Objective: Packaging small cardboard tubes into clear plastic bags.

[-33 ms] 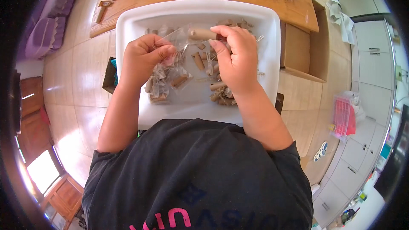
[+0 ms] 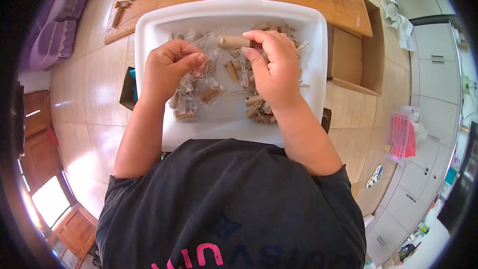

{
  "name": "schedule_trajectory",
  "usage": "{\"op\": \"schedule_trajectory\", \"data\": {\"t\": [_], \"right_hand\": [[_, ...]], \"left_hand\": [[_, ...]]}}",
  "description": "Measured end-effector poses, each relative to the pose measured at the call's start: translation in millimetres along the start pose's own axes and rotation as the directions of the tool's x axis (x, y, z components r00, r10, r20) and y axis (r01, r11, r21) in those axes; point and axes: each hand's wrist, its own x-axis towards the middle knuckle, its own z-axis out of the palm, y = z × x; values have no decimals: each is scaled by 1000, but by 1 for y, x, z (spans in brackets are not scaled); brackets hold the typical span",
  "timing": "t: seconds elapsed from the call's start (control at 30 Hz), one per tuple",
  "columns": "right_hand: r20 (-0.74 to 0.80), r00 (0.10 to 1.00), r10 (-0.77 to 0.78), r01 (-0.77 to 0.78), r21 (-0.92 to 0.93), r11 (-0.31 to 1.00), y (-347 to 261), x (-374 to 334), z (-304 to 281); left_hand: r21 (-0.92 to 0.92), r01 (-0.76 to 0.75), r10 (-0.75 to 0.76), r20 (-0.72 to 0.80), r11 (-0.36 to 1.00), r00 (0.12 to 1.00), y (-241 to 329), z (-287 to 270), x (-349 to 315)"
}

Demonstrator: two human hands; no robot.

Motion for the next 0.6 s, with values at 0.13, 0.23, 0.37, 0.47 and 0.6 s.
{"op": "schedule_trajectory", "data": {"t": [0.13,0.23,0.37,0.47,0.6], "right_hand": [[148,985,88,-99,63,993,0,1,-3],[220,969,115,-134,70,989,1,1,-5],[336,936,104,-130,55,990,5,2,-6],[417,898,140,-134,-44,990,4,6,-11],[445,885,135,-121,-61,991,2,3,-11]], "left_hand": [[138,-86,90,-27,987,996,-11,8,2],[132,-11,-4,112,991,994,-9,8,5],[54,149,-158,238,987,958,-8,9,5],[50,189,-195,249,981,949,-12,11,5],[122,261,-284,247,958,926,-11,14,5]]}}
